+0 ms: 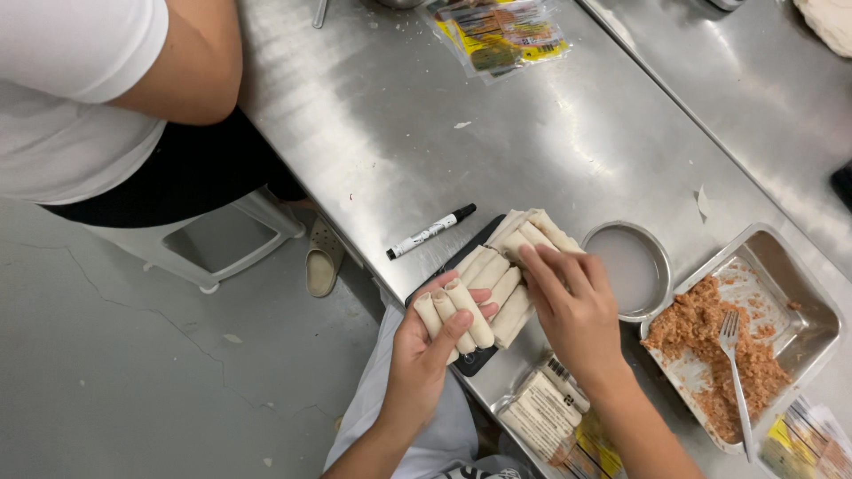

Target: The person picks up spring rolls from a scale and places them into plastic packaging, smoothing the plastic by hand.

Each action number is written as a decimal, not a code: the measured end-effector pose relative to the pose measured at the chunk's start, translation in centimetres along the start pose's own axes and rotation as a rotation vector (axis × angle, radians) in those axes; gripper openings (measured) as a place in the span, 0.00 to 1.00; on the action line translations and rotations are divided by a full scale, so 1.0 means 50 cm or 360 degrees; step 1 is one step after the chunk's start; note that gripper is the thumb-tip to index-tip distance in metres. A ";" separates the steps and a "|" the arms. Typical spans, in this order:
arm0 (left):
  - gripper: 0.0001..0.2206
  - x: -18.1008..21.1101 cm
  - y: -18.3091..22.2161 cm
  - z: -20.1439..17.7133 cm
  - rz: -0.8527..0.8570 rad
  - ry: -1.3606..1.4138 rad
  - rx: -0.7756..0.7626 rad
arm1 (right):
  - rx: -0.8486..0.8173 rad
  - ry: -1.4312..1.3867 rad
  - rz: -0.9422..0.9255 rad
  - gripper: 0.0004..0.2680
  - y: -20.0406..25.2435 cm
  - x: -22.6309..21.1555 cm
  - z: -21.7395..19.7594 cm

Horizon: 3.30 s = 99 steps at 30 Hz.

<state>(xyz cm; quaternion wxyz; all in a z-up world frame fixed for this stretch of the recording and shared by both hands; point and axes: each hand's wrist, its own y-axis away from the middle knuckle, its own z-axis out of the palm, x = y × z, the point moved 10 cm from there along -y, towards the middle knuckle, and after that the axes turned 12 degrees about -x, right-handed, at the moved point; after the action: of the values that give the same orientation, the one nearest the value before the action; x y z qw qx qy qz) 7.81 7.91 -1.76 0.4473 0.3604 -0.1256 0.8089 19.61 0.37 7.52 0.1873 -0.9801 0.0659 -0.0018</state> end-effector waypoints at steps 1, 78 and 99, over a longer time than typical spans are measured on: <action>0.23 0.003 -0.001 0.005 0.0004 0.0000 -0.0005 | 0.0004 0.0005 -0.0001 0.13 0.004 -0.003 -0.008; 0.28 -0.046 0.048 0.015 -0.0404 0.0535 0.0599 | -0.0431 -0.0503 0.0542 0.17 0.000 0.151 0.073; 0.24 -0.080 0.036 0.028 -0.0279 0.0379 0.0356 | 0.0079 -0.1576 0.0382 0.12 0.078 -0.014 -0.042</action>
<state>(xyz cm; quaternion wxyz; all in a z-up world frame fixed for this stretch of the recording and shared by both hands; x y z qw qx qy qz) 8.34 3.64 -3.33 0.4849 0.3192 0.0509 0.8127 18.38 -3.91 8.05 0.2182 -0.8442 0.0812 0.4829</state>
